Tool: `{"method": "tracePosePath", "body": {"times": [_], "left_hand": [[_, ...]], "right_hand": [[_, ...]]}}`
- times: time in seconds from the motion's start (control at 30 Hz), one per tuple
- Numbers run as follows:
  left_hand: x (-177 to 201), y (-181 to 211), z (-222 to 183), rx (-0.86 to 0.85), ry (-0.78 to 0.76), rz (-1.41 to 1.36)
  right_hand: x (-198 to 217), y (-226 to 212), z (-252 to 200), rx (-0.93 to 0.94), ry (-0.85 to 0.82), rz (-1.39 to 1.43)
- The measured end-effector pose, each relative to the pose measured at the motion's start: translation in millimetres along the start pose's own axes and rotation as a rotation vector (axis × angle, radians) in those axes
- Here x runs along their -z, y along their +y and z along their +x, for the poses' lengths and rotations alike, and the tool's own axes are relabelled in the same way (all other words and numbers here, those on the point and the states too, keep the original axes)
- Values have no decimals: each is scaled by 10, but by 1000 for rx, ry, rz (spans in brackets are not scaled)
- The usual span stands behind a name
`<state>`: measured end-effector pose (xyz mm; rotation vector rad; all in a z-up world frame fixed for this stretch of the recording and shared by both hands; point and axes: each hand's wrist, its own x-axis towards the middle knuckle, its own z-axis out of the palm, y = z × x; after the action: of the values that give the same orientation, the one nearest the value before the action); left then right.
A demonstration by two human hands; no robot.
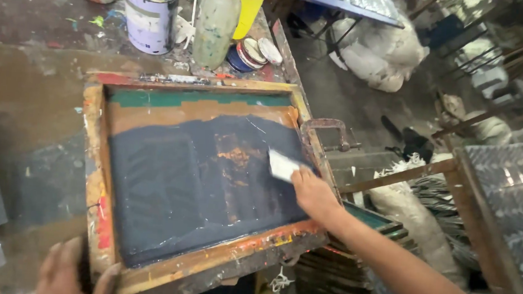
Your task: Printing designs onto plastic sheets using a manual screen printing frame and squeegee.
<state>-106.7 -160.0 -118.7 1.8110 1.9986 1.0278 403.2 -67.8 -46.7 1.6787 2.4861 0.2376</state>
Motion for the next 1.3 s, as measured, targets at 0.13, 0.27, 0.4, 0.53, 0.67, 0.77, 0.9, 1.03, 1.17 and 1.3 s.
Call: {"method": "tracePosePath", "body": {"times": [0.13, 0.27, 0.4, 0.53, 0.67, 0.77, 0.9, 1.03, 1.17, 1.3], "left_hand": [[9, 285, -3, 12, -13, -25], [250, 513, 14, 176, -88, -263], [233, 437, 95, 339, -74, -580], [56, 256, 349, 338, 28, -747], [-122, 269, 574, 235, 110, -809], [-177, 265, 570, 285, 108, -851], [-194, 256, 587, 239, 165, -801], [-158, 293, 578, 245, 143, -807], [-106, 320, 569, 276, 124, -818], [-185, 285, 563, 279, 107, -859]], "right_hand": [[177, -80, -482, 68, 79, 46], [512, -204, -278, -459, -425, 196], [582, -174, 69, -355, -449, 367], [433, -318, 692, -583, -365, 1175], [895, -348, 1063, -447, -373, 930], [655, -255, 532, 17, -210, 528], [1285, -865, 327, -222, -510, 502], [826, -947, 533, -435, -588, 939], [408, -1156, 934, -666, -438, 1475], [375, -723, 1338, -385, -387, 1455]]}}
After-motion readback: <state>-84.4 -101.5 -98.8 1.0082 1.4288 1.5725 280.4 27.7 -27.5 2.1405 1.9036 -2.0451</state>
